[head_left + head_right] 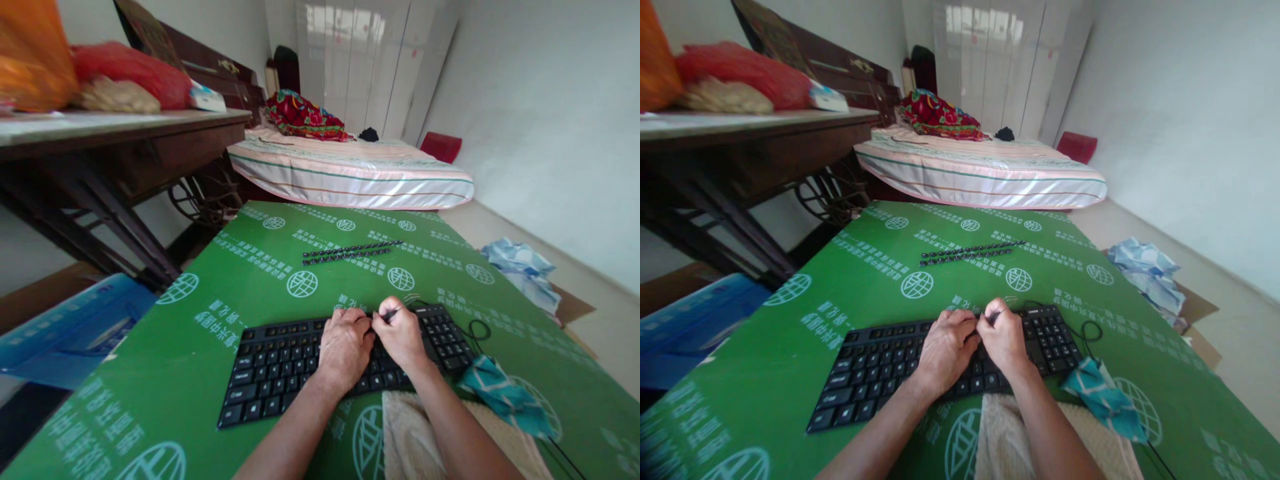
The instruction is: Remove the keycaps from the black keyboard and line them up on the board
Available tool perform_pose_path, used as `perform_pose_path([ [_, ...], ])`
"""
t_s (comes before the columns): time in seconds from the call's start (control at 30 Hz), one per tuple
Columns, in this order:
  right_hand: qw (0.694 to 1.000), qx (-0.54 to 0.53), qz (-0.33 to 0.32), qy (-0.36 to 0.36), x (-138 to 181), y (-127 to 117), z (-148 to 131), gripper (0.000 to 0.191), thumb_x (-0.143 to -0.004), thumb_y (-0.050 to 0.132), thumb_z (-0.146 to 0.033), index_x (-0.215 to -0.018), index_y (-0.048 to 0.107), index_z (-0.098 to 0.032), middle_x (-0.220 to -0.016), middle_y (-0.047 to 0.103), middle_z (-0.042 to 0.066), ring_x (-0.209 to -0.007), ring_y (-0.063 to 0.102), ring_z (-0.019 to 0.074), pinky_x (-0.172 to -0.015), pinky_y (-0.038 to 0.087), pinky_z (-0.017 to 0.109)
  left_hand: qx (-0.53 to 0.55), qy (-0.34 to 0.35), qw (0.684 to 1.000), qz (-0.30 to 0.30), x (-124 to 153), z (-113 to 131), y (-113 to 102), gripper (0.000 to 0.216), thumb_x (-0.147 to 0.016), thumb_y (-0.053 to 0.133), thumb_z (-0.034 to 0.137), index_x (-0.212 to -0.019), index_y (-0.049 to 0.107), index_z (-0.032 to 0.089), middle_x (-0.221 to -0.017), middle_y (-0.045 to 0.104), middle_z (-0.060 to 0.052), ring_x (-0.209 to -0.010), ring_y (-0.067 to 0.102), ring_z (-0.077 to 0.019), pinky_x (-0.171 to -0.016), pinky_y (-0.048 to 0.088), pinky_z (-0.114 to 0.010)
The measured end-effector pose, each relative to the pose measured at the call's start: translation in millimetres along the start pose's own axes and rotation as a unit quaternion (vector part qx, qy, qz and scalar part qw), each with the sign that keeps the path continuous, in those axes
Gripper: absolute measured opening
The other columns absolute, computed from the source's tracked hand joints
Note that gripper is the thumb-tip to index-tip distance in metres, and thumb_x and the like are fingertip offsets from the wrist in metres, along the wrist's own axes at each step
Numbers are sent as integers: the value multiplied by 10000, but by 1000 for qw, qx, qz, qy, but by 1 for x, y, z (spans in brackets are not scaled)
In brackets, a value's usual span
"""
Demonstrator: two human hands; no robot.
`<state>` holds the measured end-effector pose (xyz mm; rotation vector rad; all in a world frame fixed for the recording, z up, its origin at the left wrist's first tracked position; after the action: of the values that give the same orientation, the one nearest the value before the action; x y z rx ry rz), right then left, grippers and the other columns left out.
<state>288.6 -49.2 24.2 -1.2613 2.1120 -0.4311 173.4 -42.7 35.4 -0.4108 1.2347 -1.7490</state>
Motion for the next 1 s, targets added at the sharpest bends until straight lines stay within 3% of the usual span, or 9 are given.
perform_pose_path([
  [0.2, 1000, -20, 8, 3, 0, -3, 1, 119, -698, 500, -261, -612, 434, -213, -523, 484, -40, -478, 457, 118, -493, 362, 213, -50, -33, 998, -8, -1, 2, 2, 139, -821, 517, 251, -869, 648, 256, -961, 638, -14, -896, 506, -225, -718, 398, -326],
  [0.43, 996, -83, 3, 15, 0, -2, 5, 173, -705, 534, -252, -603, 401, -212, -494, 396, -68, -453, 405, 98, -460, 337, 202, -28, -20, 999, 15, 1, 2, 0, 115, -809, 533, 208, -861, 633, 229, -922, 648, -25, -880, 519, -219, -737, 399, -332],
  [0.8, 975, -223, -18, 13, 9, 3, -6, 261, -769, 588, -350, -644, 413, -203, -483, 427, -71, -400, 391, 74, -396, 315, 190, 180, -26, 979, 93, 6, -15, -10, 207, -774, 522, 114, -897, 655, 214, -812, 680, -18, -803, 595, -190, -734, 469, -303],
  [1.0, 987, -145, 41, -57, 6, -18, -20, 237, -819, 544, -343, -653, 460, -195, -549, 482, -40, -487, 463, 94, -492, 399, 207, 301, -92, 940, 136, 8, -36, -5, 270, -720, 593, 173, -983, 649, 191, -847, 674, -37, -774, 636, -175, -729, 507, -289],
])
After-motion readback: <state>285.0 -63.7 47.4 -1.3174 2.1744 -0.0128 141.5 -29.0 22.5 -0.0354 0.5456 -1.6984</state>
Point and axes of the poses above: each hand's wrist, its own x-axis away from the middle knuckle, its own y-axis out of the palm, z = x × y, the point moved 8 cm from there along -x, towards the middle knuckle
